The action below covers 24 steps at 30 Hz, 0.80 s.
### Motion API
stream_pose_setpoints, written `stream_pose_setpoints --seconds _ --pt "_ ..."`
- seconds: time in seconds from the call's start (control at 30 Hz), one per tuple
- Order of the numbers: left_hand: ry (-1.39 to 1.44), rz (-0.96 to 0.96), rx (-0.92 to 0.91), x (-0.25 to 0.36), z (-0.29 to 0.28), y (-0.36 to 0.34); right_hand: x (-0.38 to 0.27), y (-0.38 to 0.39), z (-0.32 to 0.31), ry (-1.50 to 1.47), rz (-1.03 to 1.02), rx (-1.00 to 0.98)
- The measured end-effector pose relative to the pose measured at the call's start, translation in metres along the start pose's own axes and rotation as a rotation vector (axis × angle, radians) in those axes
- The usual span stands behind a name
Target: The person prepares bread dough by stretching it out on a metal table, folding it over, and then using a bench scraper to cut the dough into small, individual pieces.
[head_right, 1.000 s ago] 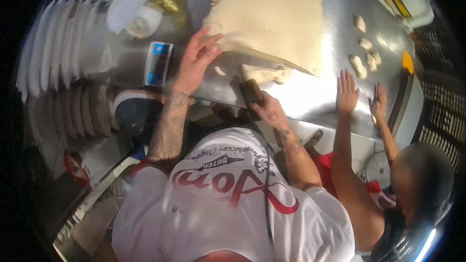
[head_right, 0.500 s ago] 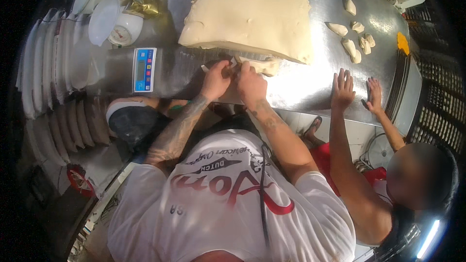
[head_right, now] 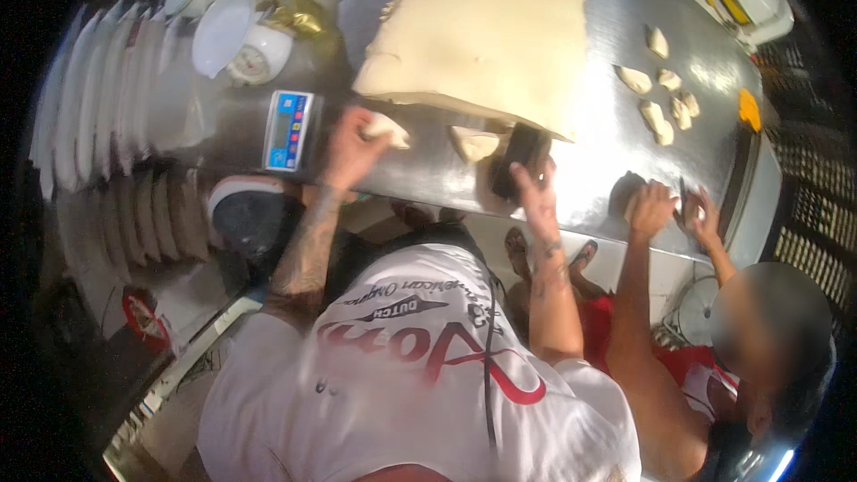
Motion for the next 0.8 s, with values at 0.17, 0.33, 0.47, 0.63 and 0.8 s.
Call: stream_pose_setpoints --seconds 0.17,0.33,0.47,0.63,0.8 --pt "0.257 -0.110 0.474 -0.068 -0.142 -0.053 -0.011 -0.032 0.054 -0.124 0.100 -0.205" --pt "-0.030 -0.194 0.844 -0.091 -0.194 -0.049 -0.035 -0.021 0.087 -0.210 0.107 -0.279" --pt "0.162 -0.157 0.815 -0.069 -0.189 -0.040 0.005 -0.024 0.037 0.409 -0.233 -0.238" --pt "0.197 -0.094 0.793 -0.065 -0.189 -0.035 -0.007 0.005 0.003 0.260 0.004 -0.140" --pt "-0.015 -0.166 0.823 -0.083 -0.197 -0.054 -0.018 0.027 0.022 0.105 0.023 -0.237"
Point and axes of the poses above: each hand's wrist, its own y-axis away from the middle knuckle, its own z-axis out of the palm, x = y × z, the point moved 1 cm from there along -y, towards the middle knuckle, and after that the axes turned 14 degrees about -z, right-handed, at the moved point
